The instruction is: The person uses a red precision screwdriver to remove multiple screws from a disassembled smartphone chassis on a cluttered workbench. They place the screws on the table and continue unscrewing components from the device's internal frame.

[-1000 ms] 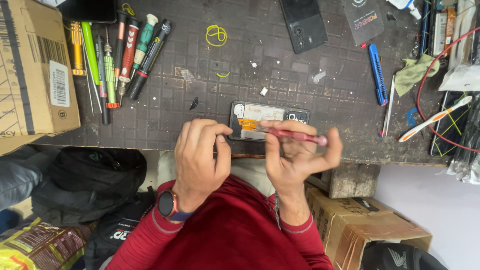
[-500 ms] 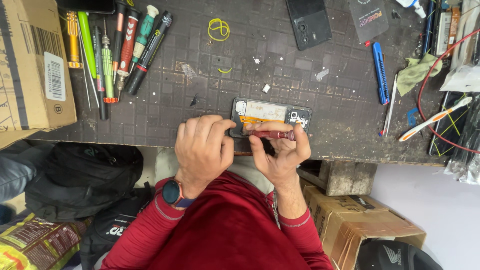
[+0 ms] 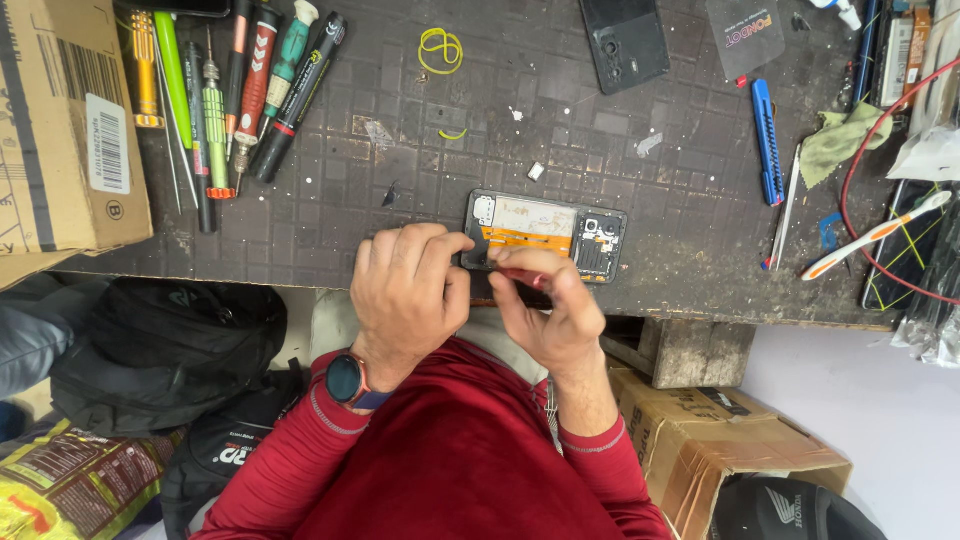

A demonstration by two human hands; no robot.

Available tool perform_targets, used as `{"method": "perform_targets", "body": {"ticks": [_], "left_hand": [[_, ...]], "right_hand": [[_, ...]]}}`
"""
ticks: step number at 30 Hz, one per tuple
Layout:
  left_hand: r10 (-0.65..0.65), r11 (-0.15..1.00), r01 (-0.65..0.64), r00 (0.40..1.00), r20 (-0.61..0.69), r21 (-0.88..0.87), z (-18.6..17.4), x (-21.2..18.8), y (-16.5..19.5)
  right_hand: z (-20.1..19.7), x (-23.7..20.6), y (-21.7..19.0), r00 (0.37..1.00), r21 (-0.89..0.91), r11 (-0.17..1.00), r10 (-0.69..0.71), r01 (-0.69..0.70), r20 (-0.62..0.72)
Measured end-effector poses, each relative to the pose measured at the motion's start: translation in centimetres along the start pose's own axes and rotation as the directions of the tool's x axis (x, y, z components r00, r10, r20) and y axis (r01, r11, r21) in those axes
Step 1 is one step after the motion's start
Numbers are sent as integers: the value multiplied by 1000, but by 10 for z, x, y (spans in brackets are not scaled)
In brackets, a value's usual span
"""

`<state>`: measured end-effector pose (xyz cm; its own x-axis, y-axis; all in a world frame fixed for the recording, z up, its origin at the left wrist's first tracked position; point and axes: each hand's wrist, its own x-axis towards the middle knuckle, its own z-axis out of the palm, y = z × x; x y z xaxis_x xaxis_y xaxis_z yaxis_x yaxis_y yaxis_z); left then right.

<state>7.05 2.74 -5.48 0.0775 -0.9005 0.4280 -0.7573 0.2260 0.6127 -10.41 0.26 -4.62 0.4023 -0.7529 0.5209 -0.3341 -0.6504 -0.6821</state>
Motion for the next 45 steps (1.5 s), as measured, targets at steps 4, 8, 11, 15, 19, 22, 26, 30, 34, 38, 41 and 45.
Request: {"method": "perform_targets", "body": {"ticks": [4,8,11,15,19,22,26,30,34,38,41,45], "left_hand": [[6,1000,-6,1000,5,-4,0,-1,-1],[-1,1000,1,1000,8,-15,1,-1,-1],[-1,1000,1,1000,-1,-12,1,0,-1],[-4,1000,4,1000,3,-12,0,0,0],[4,1000,-4,1000,10,-20,0,1,-1],[4,1000,-4,1000,10,-7,0,0,-1],[8,1000,-8,1000,7,-6,1,0,-2],[14,1000,-14,1000,-10,5,2,-1,-3],[12,1000,-12,1000,-10,2,4,-2,-3],[19,1000,-19,1000,-10,7,5,-2,-3],[21,1000,-21,1000,-11,16,5,-2,-3],[15,1000,-15,1000,-8,15,5,-3,-3]], "right_hand": [[-11,9,-9,984,-73,990,-106,117,143],[-23,18,-19,978,-106,986,-104,125,183],[-28,25,-23,980,-129,983,-105,128,172],[-35,38,-32,976,-158,987,33,2,216],[-51,59,-47,933,-301,953,68,45,354],[-52,80,-50,864,-434,881,63,186,499],[-62,102,-57,780,-417,905,200,86,593],[-74,117,-63,661,-420,906,278,61,696],[-77,126,-67,587,-428,870,219,243,779],[-74,130,-65,584,-484,835,263,261,768],[-73,132,-63,584,-486,852,298,193,755],[-73,131,-64,565,-448,881,294,154,771]]}}
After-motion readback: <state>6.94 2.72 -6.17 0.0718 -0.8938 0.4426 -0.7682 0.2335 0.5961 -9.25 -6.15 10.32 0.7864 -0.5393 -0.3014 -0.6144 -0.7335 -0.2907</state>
